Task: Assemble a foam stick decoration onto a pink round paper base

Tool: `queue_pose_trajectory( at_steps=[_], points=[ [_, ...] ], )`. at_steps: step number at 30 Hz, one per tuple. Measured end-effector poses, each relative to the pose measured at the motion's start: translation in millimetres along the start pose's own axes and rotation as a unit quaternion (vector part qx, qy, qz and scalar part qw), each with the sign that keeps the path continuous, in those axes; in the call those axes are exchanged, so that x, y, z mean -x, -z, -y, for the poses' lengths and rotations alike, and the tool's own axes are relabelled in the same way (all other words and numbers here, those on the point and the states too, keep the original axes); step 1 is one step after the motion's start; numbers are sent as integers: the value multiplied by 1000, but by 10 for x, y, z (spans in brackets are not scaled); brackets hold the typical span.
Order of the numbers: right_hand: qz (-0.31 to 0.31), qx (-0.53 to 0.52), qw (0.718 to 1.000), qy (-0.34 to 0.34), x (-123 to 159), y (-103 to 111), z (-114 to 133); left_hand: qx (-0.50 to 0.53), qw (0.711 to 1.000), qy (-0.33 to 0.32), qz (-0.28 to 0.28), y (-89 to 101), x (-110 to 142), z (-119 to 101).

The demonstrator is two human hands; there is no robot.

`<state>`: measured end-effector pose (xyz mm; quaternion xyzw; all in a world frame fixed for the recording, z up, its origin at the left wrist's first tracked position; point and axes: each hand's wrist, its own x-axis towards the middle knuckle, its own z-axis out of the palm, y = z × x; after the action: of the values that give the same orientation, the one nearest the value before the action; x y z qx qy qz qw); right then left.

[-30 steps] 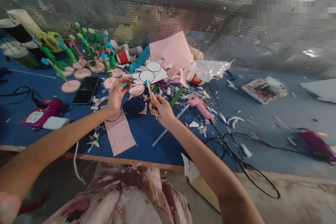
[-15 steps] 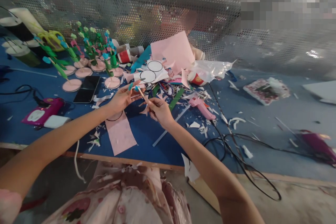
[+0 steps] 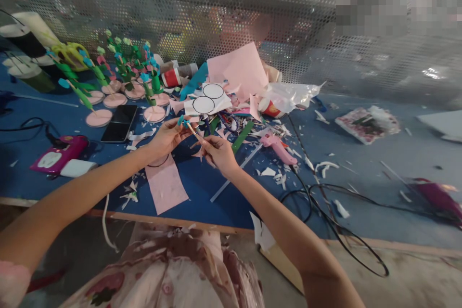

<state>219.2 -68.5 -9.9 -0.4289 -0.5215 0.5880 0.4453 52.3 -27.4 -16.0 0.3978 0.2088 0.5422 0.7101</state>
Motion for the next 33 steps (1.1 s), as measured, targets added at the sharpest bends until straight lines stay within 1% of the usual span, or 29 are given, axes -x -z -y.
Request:
queue_pose_trajectory(
  at_steps=[12,20,23,25,27,28,30,33],
  points=[
    [2,-1,1000,-12,2,-5,12,-41,999,-5,-9,28,-15,21],
    [5,-3,1000,-15,2,5,-5,-50,999,-5,-1,25,-1,17],
    [4,-13,1000,-17,-3,0,5,-79,997,-10,11,43,-7,15],
    [12,-35,999,-16,-3,2,34,-122,992,-24,25,60,-14,1],
    [35,-73,997,-17,1,12,78,-194,979,-61,32,77,-16,-29],
    [51,-94,994,-17,5,20,100,-240,966,-92,28,84,-13,-49],
    [77,-126,989,-26,15,37,135,-337,925,-174,9,94,1,-96],
    [84,-139,985,-56,28,47,141,-440,849,-291,-20,99,34,-161]
  ],
)
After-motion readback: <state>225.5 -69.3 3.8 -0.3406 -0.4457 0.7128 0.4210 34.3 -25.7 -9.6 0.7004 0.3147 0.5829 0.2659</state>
